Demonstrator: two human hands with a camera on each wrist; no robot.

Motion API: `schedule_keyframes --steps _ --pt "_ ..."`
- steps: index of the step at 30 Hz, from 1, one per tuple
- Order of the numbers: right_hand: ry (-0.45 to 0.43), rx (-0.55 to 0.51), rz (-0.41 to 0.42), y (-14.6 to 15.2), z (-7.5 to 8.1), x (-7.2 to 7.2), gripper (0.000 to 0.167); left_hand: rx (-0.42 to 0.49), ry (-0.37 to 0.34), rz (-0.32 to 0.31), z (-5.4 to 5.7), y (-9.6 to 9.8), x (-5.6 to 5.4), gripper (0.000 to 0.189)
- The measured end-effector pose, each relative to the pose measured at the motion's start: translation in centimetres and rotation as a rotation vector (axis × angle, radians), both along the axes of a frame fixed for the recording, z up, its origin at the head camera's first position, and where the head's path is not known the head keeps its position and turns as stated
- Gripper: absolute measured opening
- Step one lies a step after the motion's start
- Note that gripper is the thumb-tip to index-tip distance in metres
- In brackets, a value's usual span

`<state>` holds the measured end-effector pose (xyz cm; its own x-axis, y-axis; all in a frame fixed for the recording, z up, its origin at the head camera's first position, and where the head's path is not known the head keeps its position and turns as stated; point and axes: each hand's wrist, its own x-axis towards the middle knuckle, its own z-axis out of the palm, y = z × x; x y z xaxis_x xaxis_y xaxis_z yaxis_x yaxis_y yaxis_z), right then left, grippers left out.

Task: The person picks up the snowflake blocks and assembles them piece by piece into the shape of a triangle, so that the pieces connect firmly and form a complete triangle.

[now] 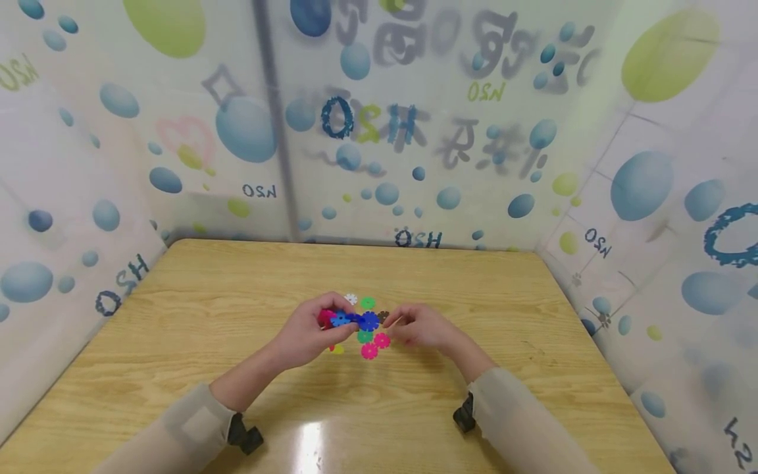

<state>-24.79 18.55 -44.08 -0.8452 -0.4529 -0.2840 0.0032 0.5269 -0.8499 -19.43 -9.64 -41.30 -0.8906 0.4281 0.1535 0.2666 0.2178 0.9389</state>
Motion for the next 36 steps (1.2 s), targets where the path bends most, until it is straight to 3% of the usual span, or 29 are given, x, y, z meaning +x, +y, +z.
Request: schedule_keyframes --steps 10,36 --pt "0.063 0.081 0.076 -0.8 -0.8 -0.2 0.024 0.020 0.006 -0.007 0.3 0.1 0.1 0.017" --pt "0.098 0.158 0.041 -0.7 -1.2 -0.1 0.026 0.030 -0.045 -0.010 0.4 0.3 0.3 0.020"
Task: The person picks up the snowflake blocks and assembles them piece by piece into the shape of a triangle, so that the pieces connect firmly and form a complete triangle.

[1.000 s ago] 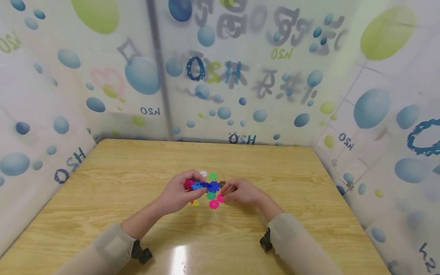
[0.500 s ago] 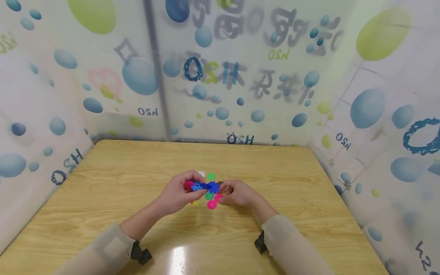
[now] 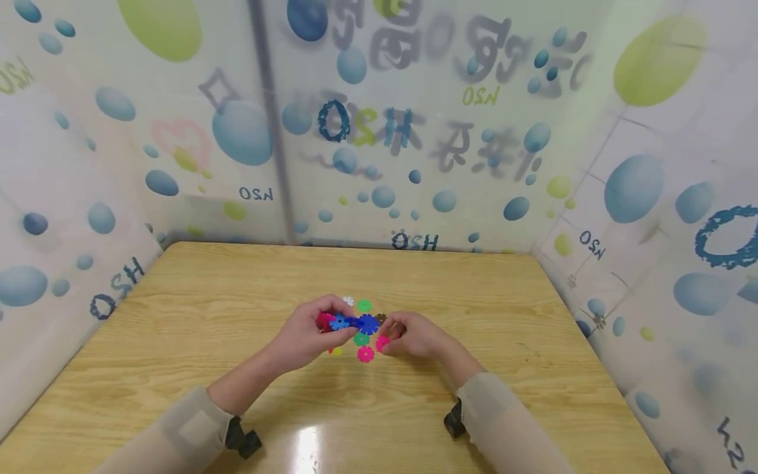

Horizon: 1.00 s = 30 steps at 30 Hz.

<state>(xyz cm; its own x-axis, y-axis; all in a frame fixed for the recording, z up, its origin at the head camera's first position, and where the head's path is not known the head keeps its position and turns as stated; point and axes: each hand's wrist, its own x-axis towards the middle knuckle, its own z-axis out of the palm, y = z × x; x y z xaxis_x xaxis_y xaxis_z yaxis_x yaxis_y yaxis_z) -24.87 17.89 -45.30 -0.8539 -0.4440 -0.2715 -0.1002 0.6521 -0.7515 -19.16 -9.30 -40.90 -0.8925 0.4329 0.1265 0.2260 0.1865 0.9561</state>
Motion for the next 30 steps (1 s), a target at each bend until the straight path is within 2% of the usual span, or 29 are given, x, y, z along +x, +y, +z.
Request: schedule_keyframes --steps 4,8,12,19,30 --pt "0.025 0.000 0.019 0.6 -0.2 0.2 0.026 -0.001 -0.009 0.007 -0.1 0.0 0.1 0.021" --pt "0.009 -0.039 0.029 1.4 0.0 0.6 0.021 -0.014 -0.008 0.029 -0.2 -0.1 0.2 0.023" --pt "-0.001 -0.099 -0.013 2.0 0.4 1.3 0.017 -0.020 -0.012 0.053 -0.2 0.0 0.3 0.027" --pt "0.100 -0.247 -0.133 2.5 1.6 3.0 0.019 -0.013 -0.007 0.068 0.0 -0.1 0.2 0.029" --pt "0.162 -0.382 -0.132 1.8 3.4 4.8 0.020 -0.002 -0.007 0.058 0.0 -0.4 0.2 0.027"
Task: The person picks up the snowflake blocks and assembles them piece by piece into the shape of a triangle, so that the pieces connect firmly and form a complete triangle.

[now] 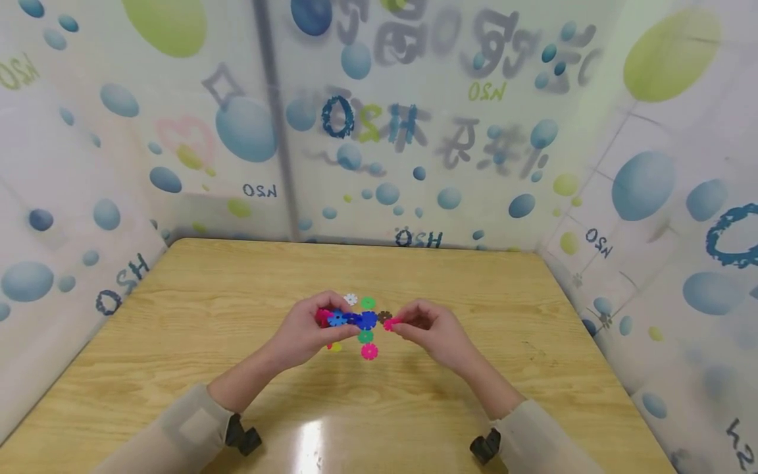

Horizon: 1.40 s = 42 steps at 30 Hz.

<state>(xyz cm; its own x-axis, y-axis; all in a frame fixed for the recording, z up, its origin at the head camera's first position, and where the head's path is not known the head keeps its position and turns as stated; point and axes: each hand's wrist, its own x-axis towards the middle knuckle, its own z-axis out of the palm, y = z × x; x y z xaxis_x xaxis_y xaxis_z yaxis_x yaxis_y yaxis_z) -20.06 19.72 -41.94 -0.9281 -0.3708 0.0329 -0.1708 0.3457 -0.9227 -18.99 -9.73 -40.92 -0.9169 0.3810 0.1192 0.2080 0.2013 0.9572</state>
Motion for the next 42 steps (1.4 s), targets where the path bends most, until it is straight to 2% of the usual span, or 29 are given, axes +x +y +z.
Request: schedule_keyframes --steps 10,19,30,42 --pt "0.070 -0.086 -0.009 -1.1 1.1 0.9 0.017 0.004 0.003 0.000 -0.1 0.0 0.0 0.028" --pt "0.098 -0.093 0.006 -1.5 1.1 1.1 0.013 -0.009 0.010 -0.004 -0.1 0.0 -0.1 0.027" --pt "0.157 -0.095 -0.050 -2.0 1.4 1.5 0.010 -0.013 -0.008 -0.038 -0.1 0.3 -0.2 0.029" --pt "0.170 -0.122 -0.078 -2.3 1.6 1.8 0.006 -0.047 0.001 -0.030 0.0 0.4 0.0 0.030"
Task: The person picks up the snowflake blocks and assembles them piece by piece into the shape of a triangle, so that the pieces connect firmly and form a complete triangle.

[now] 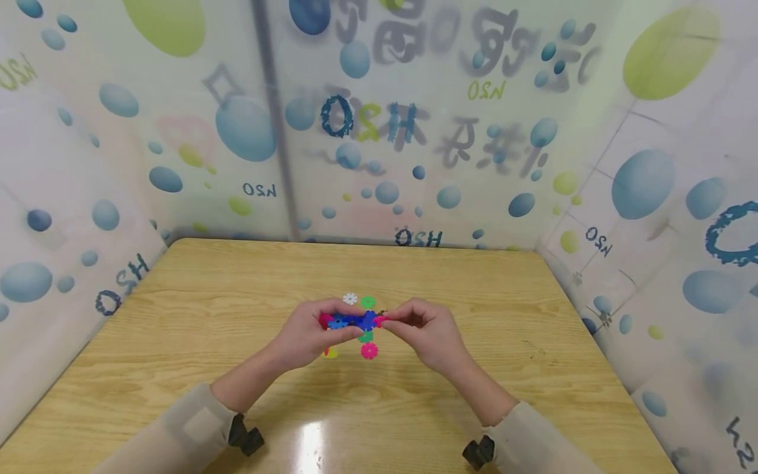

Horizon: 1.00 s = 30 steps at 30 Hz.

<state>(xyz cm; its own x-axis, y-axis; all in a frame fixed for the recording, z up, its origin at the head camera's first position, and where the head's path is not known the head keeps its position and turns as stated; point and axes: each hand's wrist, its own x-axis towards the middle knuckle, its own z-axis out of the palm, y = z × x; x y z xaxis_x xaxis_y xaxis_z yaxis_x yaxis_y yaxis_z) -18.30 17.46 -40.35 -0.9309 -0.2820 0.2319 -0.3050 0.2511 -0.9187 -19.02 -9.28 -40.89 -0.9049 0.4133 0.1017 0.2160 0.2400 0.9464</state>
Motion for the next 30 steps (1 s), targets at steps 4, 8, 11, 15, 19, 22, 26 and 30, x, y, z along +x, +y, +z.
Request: schedule_keyframes --steps 4,8,11,15,19,22,26,30 --pt "0.015 -0.003 -0.002 -0.19 -0.07 0.02 0.005 -0.003 0.008 -0.003 -0.10 0.08 -0.02 0.030" --pt "0.010 -0.004 -0.007 -0.28 -0.15 0.06 0.005 -0.010 0.021 -0.008 -0.14 0.09 0.03 0.030" --pt "0.011 0.005 -0.009 -0.22 -0.15 0.06 0.005 -0.006 0.036 -0.008 -0.17 0.12 0.12 0.031" --pt "0.047 0.030 -0.015 0.03 -0.07 -0.02 0.005 -0.002 0.071 -0.013 -0.39 0.26 0.21 0.033" --pt "0.075 0.044 -0.020 0.30 0.02 -0.12 0.005 -0.027 0.119 0.005 -0.43 0.22 0.31 0.036" --pt "0.076 0.044 -0.022 0.44 0.09 -0.14 0.005 -0.026 0.130 0.018 -0.21 0.05 0.30 0.040" --pt "0.070 0.056 -0.033 0.53 0.19 -0.14 0.005 0.005 0.113 0.007 0.22 -0.26 0.27 0.045" --pt "0.074 0.064 -0.028 0.48 0.16 -0.13 0.004 0.002 0.116 -0.017 0.41 -0.47 0.22 0.045"
